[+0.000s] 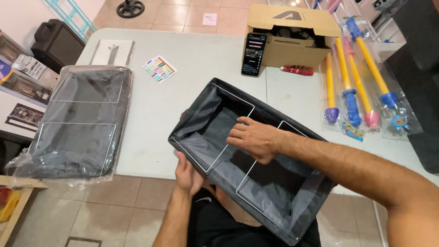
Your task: Unpacking a collapsible storage bin from plastic wrap and unfolding it to its functional shape on a table.
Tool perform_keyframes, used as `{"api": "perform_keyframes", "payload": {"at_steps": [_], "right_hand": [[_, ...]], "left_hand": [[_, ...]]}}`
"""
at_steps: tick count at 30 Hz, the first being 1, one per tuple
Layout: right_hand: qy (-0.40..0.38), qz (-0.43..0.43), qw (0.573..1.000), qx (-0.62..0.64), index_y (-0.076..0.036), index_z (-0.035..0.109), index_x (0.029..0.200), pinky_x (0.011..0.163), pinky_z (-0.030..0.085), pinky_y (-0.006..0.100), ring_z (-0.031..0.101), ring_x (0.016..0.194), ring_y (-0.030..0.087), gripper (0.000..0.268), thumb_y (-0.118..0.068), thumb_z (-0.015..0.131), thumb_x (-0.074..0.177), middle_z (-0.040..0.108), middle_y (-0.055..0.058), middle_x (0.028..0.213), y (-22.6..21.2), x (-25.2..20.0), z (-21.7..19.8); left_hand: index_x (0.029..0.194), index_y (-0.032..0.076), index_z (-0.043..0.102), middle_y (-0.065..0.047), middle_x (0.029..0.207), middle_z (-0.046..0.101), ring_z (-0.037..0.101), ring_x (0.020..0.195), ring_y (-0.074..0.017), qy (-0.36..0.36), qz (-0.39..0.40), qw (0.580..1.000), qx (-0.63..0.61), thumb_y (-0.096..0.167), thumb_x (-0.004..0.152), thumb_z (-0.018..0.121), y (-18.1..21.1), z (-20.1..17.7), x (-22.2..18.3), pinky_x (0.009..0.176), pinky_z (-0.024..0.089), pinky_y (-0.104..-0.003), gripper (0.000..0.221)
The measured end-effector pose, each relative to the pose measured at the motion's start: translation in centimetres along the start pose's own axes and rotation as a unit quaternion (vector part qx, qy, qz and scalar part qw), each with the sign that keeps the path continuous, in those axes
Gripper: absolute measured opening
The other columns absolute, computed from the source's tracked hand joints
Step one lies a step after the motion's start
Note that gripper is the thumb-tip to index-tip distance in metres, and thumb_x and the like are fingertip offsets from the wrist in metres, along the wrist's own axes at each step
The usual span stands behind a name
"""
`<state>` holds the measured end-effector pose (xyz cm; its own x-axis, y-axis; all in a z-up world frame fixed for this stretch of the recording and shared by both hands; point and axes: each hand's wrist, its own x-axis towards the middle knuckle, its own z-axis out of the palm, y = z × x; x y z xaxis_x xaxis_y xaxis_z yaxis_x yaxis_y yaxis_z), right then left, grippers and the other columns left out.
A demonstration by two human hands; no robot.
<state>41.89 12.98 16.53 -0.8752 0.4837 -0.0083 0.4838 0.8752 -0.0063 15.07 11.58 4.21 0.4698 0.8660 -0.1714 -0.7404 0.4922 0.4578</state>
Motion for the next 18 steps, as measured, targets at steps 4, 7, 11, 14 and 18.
{"api": "perform_keyframes", "payload": {"at_steps": [4, 7, 11, 14, 18], "right_hand": [[0.004, 0.025, 1.0, 0.004, -0.003, 0.056, 0.127, 0.11, 0.034, 0.059, 0.058, 0.105, 0.032, 0.066, -0.016, 0.067, 0.063, 0.06, 0.014, 0.116, 0.2, -0.5, -0.4], [0.013, 0.026, 1.0, 0.007, -0.004, 0.055, 0.127, 0.11, 0.034, 0.059, 0.058, 0.106, 0.031, 0.071, -0.019, 0.072, 0.06, 0.06, 0.013, 0.116, -0.5, -0.2, 0.0], [0.01, 0.074, 0.997, 0.002, -0.006, 0.053, 0.127, 0.111, 0.034, 0.061, 0.058, 0.106, 0.032, 0.079, -0.026, 0.078, 0.054, 0.06, 0.012, 0.113, 0.1, 0.5, -0.1], [0.016, 0.093, 0.995, 0.015, -0.007, 0.053, 0.128, 0.111, 0.034, 0.062, 0.058, 0.105, 0.032, 0.079, -0.026, 0.079, 0.055, 0.059, 0.011, 0.113, 0.3, 0.5, 0.1], [0.021, 0.099, 0.995, 0.015, -0.007, 0.053, 0.129, 0.111, 0.033, 0.061, 0.058, 0.106, 0.033, 0.08, -0.027, 0.079, 0.056, 0.059, 0.012, 0.115, 0.9, 0.3, 0.0]], "left_hand": [[0.147, 0.001, 0.05, -0.019, 0.143, 0.059, 0.053, 0.132, -0.0349, 0.094, -0.066, 0.991, 0.064, 0.051, 0.09, 0.049, -1.0, 1.2, -0.3, 0.112, 0.041, -0.048, 0.076], [0.14, -0.002, 0.056, -0.019, 0.135, 0.064, 0.058, 0.125, -0.0355, 0.128, -0.074, 0.985, 0.09, 0.041, 0.091, 0.056, -1.7, -0.5, 0.3, 0.107, 0.047, -0.051, 0.065], [0.126, -0.004, 0.064, -0.019, 0.119, 0.071, 0.067, 0.11, -0.0347, 0.109, -0.071, 0.988, 0.08, 0.036, 0.088, 0.064, -3.7, -1.8, 1.0, 0.1, 0.053, -0.047, 0.055], [0.122, -0.004, 0.067, -0.019, 0.117, 0.074, 0.07, 0.109, -0.0347, 0.09, -0.162, 0.979, 0.084, 0.035, 0.088, 0.067, -8.3, -4.1, -2.3, 0.098, 0.056, -0.048, 0.052], [0.151, 0.008, 0.046, -0.013, 0.152, 0.055, 0.05, 0.142, -0.0326, -0.166, -0.248, 0.952, 0.063, 0.073, 0.085, 0.057, -10.8, -2.7, -7.4, 0.118, 0.041, -0.059, 0.093]]}}
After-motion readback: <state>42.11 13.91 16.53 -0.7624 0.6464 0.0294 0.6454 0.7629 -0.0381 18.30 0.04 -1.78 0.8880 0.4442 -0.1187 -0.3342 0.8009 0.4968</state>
